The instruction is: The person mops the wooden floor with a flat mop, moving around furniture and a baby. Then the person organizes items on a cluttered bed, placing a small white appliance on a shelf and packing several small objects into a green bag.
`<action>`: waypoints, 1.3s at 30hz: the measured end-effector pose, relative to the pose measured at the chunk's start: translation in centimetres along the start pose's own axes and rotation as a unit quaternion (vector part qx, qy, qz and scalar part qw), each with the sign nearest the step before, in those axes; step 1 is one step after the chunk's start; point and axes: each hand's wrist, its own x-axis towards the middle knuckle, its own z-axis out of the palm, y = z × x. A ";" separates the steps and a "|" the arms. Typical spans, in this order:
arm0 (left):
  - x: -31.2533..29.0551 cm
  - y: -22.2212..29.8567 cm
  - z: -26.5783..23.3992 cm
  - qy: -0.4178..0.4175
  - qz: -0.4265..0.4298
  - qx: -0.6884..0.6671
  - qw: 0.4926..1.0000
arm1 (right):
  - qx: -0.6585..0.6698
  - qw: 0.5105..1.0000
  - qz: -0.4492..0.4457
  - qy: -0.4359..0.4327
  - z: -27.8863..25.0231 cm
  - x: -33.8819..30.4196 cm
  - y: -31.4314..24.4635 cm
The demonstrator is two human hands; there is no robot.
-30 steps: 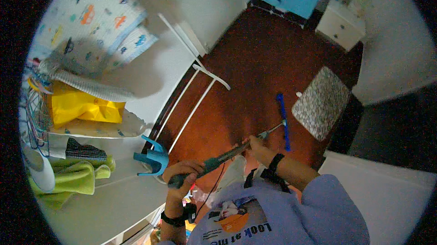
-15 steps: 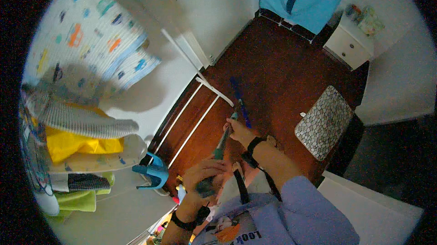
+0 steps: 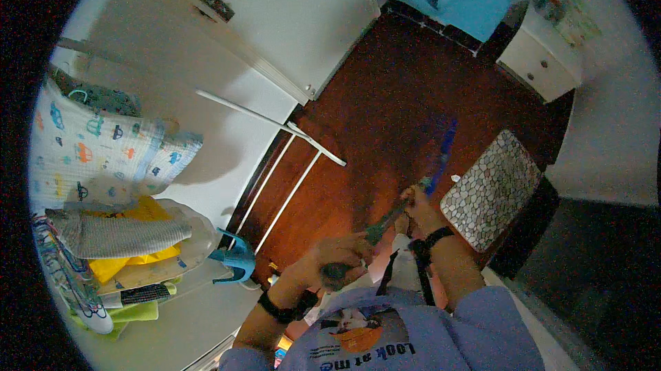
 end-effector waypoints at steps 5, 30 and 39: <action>2.5 -2.4 1.6 0.016 0.054 -0.122 0.991 | 0.370 0.903 0.199 0.094 -5.1 2.8 -1.2; 3.1 -3.8 -14.5 0.215 -0.096 0.244 0.941 | 0.622 0.587 0.516 -0.056 25.4 26.1 -11.3; 8.5 -3.2 -14.7 0.171 -0.098 0.119 0.973 | 0.401 0.862 0.289 -0.114 8.9 25.6 -13.4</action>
